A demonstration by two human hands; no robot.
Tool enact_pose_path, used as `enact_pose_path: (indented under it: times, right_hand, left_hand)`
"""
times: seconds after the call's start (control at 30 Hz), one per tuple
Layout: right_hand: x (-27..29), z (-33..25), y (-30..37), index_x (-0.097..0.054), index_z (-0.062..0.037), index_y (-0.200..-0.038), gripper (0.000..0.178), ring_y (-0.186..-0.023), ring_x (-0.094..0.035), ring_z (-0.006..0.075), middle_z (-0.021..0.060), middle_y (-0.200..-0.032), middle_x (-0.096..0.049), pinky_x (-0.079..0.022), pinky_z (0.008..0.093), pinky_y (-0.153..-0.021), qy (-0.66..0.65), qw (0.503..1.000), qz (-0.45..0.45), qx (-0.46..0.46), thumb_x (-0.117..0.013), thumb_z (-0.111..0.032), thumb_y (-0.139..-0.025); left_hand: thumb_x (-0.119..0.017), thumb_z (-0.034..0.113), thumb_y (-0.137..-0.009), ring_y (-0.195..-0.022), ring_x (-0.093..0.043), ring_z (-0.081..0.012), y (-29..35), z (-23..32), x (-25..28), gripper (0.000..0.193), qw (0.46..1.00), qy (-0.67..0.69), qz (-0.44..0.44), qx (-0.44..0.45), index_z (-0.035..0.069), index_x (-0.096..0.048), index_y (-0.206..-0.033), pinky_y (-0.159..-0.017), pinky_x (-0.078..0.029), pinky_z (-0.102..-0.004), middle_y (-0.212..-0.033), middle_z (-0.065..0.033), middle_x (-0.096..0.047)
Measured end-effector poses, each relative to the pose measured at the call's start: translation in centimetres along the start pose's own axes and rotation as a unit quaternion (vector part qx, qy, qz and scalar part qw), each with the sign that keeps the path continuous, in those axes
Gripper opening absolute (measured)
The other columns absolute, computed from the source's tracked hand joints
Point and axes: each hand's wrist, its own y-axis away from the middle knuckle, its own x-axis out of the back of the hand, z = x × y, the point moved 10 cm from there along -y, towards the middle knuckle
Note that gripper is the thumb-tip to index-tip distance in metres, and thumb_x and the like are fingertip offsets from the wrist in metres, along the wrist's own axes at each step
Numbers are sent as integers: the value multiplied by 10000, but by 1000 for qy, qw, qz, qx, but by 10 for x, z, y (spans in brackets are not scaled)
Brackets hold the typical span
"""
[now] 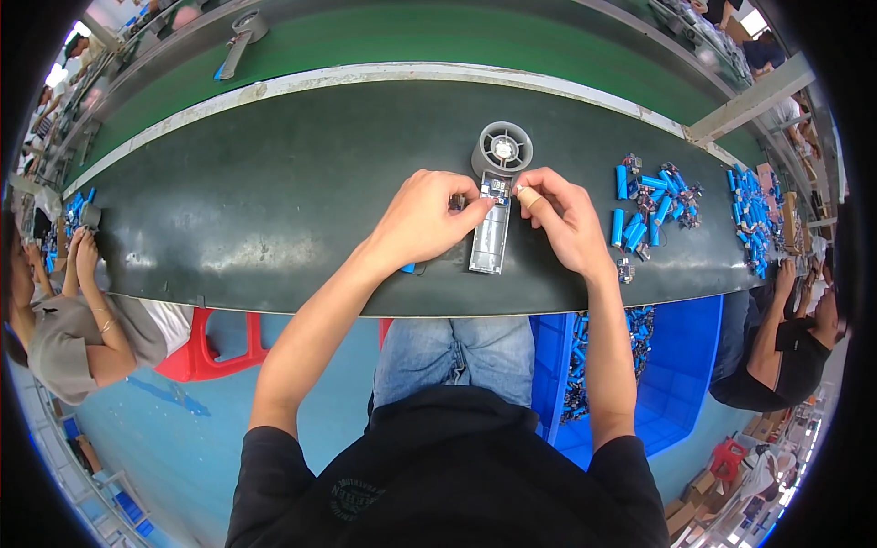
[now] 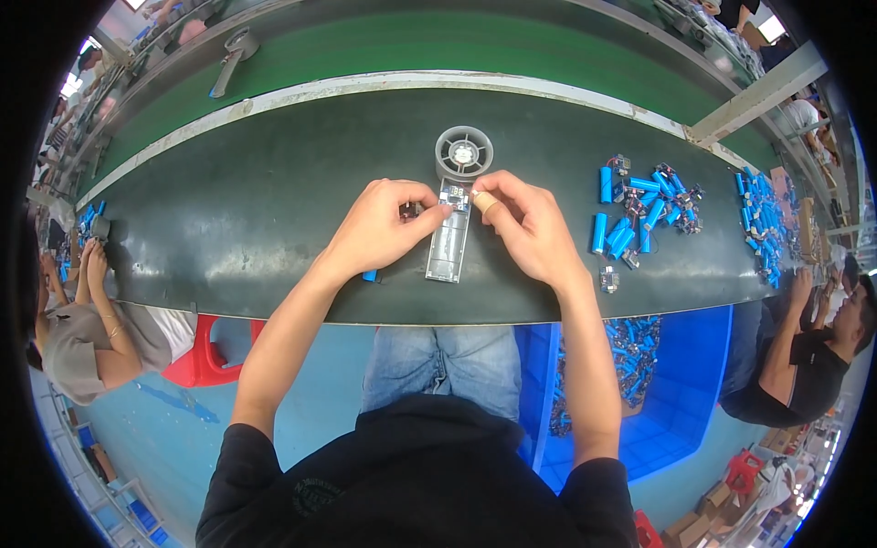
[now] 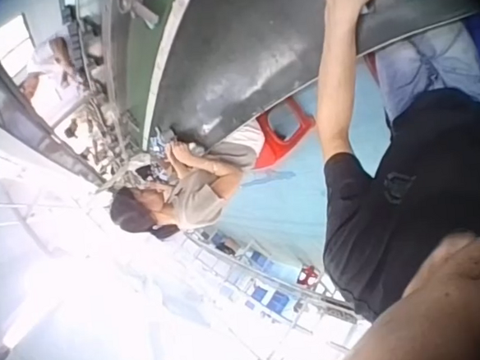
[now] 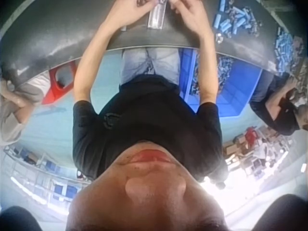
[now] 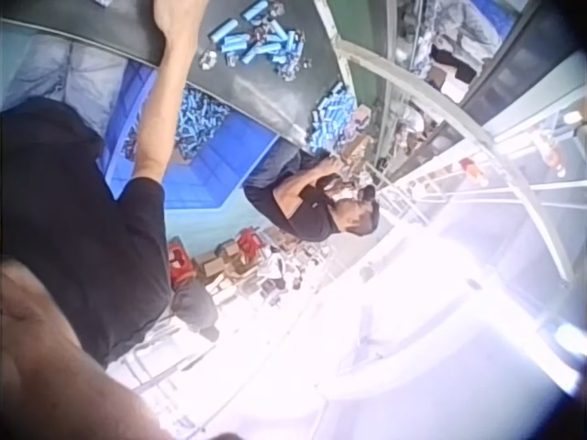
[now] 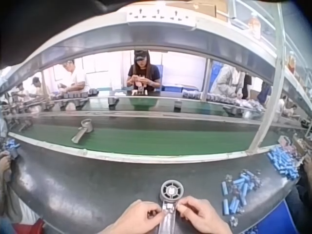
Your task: The person assembles small electronic fan components by hand, fitting motor parts into a fan housing.
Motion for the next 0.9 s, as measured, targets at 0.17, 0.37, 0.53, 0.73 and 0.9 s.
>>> enact_pose_path:
  times: [0.17, 0.37, 0.53, 0.73, 0.9]
  right_hand:
    - [7, -15, -3, -636, -7, -1040, 156, -738, -548, 64, 8, -843, -620, -453, 222, -643, 108, 993, 12, 49, -578, -134, -972]
    - [12, -6, -1, -641, -10, -1042, 159, -696, -522, 51, 12, -844, -620, -431, 209, -623, 16, 997, 80, -2, -594, -142, -966]
    - [0, -2, -3, -650, -26, -1048, 149, -654, -493, 46, 2, -797, -606, -402, 194, -588, -135, 990, 50, -1, -605, -146, -972]
    - [-13, 10, -5, -621, -51, -1100, 155, -596, -469, 53, -11, -740, -561, -383, 203, -553, -238, 970, 8, -53, -590, -151, -986]
    - [-26, 12, -3, -573, -72, -1104, 148, -541, -435, 56, -12, -684, -517, -351, 212, -506, -352, 931, -41, -87, -526, -182, -1017]
  left_hand:
    - [-698, 232, -851, -568, -577, -177, 0, -1, 0, 263, 1000, -11, -6, 3, -30, -720, -853, -569, -455, -319, -681, -149, -657]
    - [-696, 235, -851, -565, -569, -177, 1, 1, -1, 265, 1000, 0, -11, 14, -29, -721, -855, -568, -454, -322, -678, -148, -655]
    - [-692, 233, -852, -565, -570, -181, 1, 1, -1, 264, 1000, -1, -8, 6, -30, -719, -853, -567, -453, -325, -671, -148, -650]
    - [-691, 232, -855, -560, -569, -189, 1, 1, 0, 267, 1000, -4, -8, 5, -33, -715, -846, -567, -451, -329, -660, -151, -641]
    - [-674, 285, -851, -594, -619, -316, 2, 2, 1, 305, 1000, 7, -4, 6, -12, -711, -792, -587, -466, -403, -665, -190, -641]
